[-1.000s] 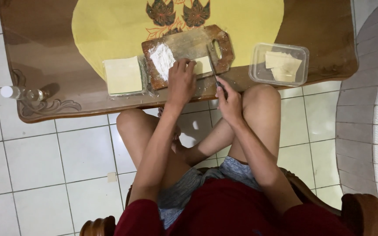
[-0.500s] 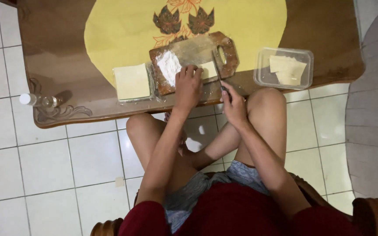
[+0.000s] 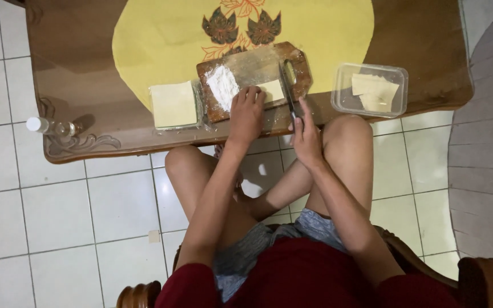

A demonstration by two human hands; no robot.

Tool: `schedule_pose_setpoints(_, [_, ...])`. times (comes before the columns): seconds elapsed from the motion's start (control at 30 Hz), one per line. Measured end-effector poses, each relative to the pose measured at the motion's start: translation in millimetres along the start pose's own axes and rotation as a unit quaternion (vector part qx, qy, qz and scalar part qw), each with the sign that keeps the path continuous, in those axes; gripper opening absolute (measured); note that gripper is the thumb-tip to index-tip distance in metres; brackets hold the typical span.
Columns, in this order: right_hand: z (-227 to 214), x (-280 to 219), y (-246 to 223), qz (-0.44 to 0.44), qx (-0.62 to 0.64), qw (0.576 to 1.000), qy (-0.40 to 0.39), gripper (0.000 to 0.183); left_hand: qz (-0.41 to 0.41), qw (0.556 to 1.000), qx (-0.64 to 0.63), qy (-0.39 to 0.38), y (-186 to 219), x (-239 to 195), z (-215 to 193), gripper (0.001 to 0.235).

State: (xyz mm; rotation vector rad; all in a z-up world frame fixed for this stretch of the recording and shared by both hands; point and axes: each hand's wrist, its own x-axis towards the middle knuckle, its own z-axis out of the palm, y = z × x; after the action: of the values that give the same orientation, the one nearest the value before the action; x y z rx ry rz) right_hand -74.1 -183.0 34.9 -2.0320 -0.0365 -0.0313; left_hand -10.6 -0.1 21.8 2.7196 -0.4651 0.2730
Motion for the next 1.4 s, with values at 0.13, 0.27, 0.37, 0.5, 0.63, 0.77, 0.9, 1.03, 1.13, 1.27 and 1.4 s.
schedule_pose_setpoints(0.13, [5,-7,-1,0.008,0.028,0.999,-0.037,0.051,-0.009,0.999,-0.010,-0.030,-2,-8,10,0.038])
schedule_pose_setpoints(0.27, [15,-10,-25,0.017,0.022,0.997,-0.074,0.053,-0.012,0.999,0.001,-0.051,0,-7,2,0.038])
schedule_pose_setpoints(0.37, [17,-12,-39,0.015,-0.008,0.994,-0.104,0.053,-0.009,0.998,-0.023,-0.056,-1,-9,2,0.040])
schedule_pose_setpoints(0.5, [22,-9,-26,0.004,-0.031,0.991,-0.130,0.052,0.017,0.999,-0.010,-0.036,-4,-10,7,0.048])
schedule_pose_setpoints(0.63, [33,-8,8,0.004,-0.038,0.989,-0.140,0.049,0.011,0.999,-0.020,-0.046,0,-16,-6,0.054])
schedule_pose_setpoints(0.77, [24,-11,-26,-0.003,-0.072,0.987,-0.147,0.048,0.022,0.999,-0.008,-0.029,-1,-15,-7,0.050])
schedule_pose_setpoints(0.9, [23,-17,-26,-0.053,-0.084,0.982,-0.161,0.052,0.029,0.999,-0.021,-0.014,-4,-18,1,0.051])
schedule_pose_setpoints(1.03, [26,-7,-26,-0.039,-0.064,0.984,-0.160,0.052,0.030,0.999,-0.019,0.002,-9,-14,12,0.050])
schedule_pose_setpoints(1.13, [20,-11,-39,-0.027,-0.063,0.984,-0.164,0.053,0.036,0.999,-0.003,-0.003,-13,-16,18,0.049])
schedule_pose_setpoints(1.27, [21,-16,-17,-0.010,-0.044,0.984,-0.169,0.053,0.039,0.999,-0.023,0.005,-15,-16,24,0.039])
schedule_pose_setpoints(1.4, [28,-12,3,0.032,-0.016,0.985,-0.169,0.055,0.047,0.999,-0.018,0.020,-13,-14,5,0.039])
